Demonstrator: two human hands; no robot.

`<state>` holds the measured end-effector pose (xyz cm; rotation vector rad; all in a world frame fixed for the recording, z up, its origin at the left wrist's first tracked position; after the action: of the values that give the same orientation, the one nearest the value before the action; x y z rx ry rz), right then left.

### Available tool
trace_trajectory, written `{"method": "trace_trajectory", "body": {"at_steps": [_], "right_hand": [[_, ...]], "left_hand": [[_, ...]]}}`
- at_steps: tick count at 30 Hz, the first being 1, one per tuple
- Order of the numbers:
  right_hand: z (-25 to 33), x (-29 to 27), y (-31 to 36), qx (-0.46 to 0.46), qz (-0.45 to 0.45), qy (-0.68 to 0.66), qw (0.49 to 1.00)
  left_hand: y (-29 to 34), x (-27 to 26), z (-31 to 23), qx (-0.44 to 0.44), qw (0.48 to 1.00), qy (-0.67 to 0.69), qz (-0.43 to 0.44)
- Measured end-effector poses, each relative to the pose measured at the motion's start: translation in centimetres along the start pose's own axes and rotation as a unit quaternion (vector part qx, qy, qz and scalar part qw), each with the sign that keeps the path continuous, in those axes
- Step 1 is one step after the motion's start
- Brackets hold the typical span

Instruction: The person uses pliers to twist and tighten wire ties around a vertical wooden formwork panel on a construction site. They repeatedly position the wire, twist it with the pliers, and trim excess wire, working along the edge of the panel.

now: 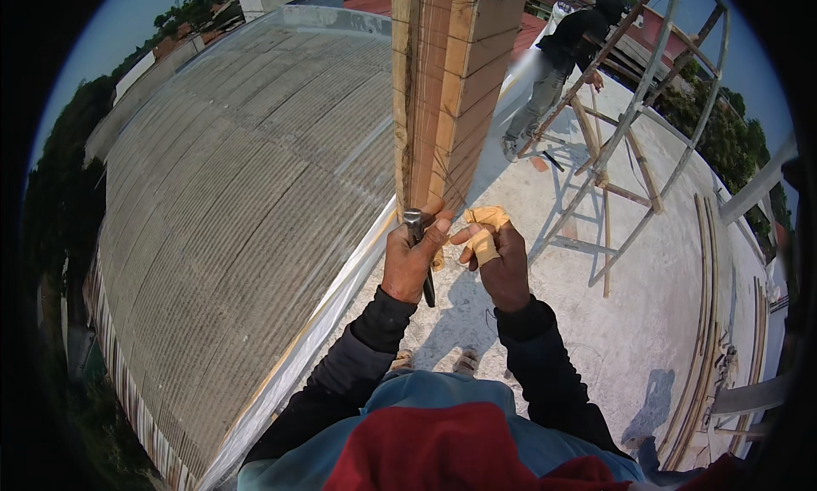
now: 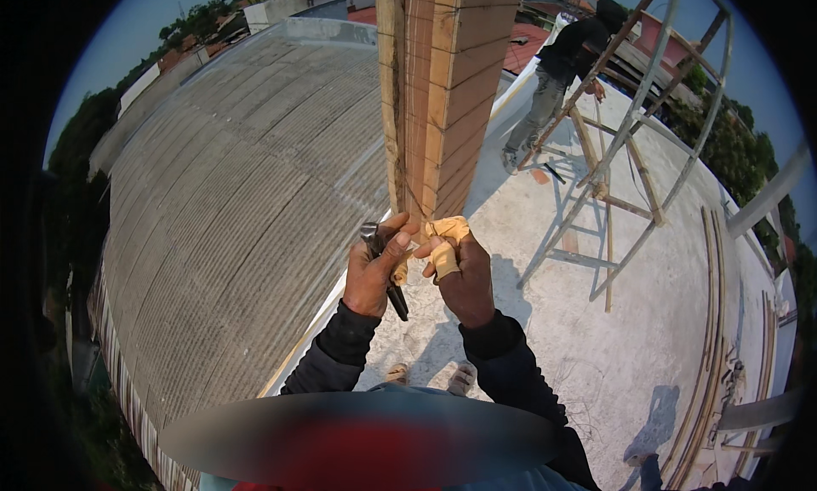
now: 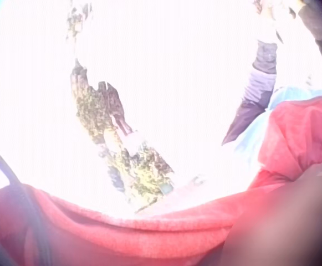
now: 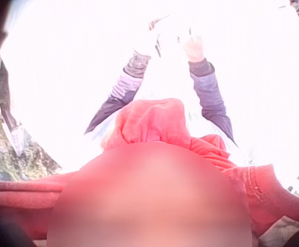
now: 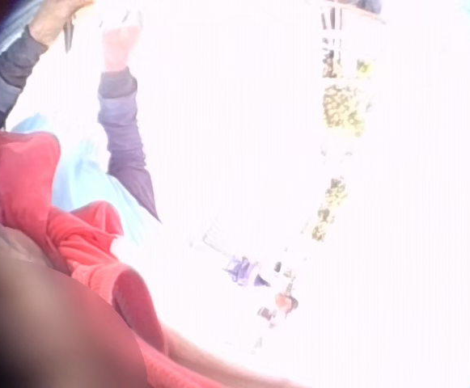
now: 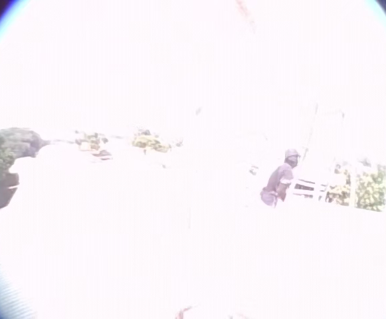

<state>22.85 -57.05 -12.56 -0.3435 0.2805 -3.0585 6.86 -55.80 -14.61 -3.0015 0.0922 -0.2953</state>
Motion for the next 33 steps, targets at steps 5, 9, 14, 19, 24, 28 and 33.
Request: {"method": "trace_trajectory", "body": {"at_steps": [5,9,14,19,24,28,33], "right_hand": [[-0.9,-4.3,-0.6,-0.05,-0.011,0.074,0.996],[-2.9,-6.7,-0.4,-0.052,-0.031,-0.067,0.996],[-4.3,-8.2,0.3,-0.057,-0.031,0.072,0.995],[-3.6,-8.6,4.7,-0.209,-0.007,0.218,0.953],[-7.0,-6.4,7.7,-0.1,0.072,0.204,0.971],[-10.1,-5.1,7.9,-0.017,0.077,0.184,0.98],[-11.1,-4.1,7.7,-0.018,0.043,0.089,0.995]], "left_hand": [[0.0,4.1,2.4,-0.049,0.997,0.054,0.025],[-0.3,7.2,3.7,-0.047,0.993,0.109,-0.024],[-0.2,7.8,5.8,-0.115,0.986,0.115,-0.028],[0.2,6.5,7.4,-0.076,0.982,0.117,-0.123],[0.2,5.9,7.6,-0.033,0.979,0.096,-0.178],[0.5,6.4,7.1,-0.018,0.987,0.064,-0.147],[0.4,5.6,5.3,-0.045,0.996,-0.044,-0.067]]}}
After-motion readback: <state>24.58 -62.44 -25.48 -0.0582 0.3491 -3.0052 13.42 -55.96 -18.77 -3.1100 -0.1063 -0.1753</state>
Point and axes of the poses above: each hand's wrist, its own y-axis away from the middle knuckle, its own x-axis out of the palm, z = x × y, the point moved 3 cm from there along -y, towards the middle knuckle, and after that the axes turned 11 degrees about -y, right-handed, at the moved point
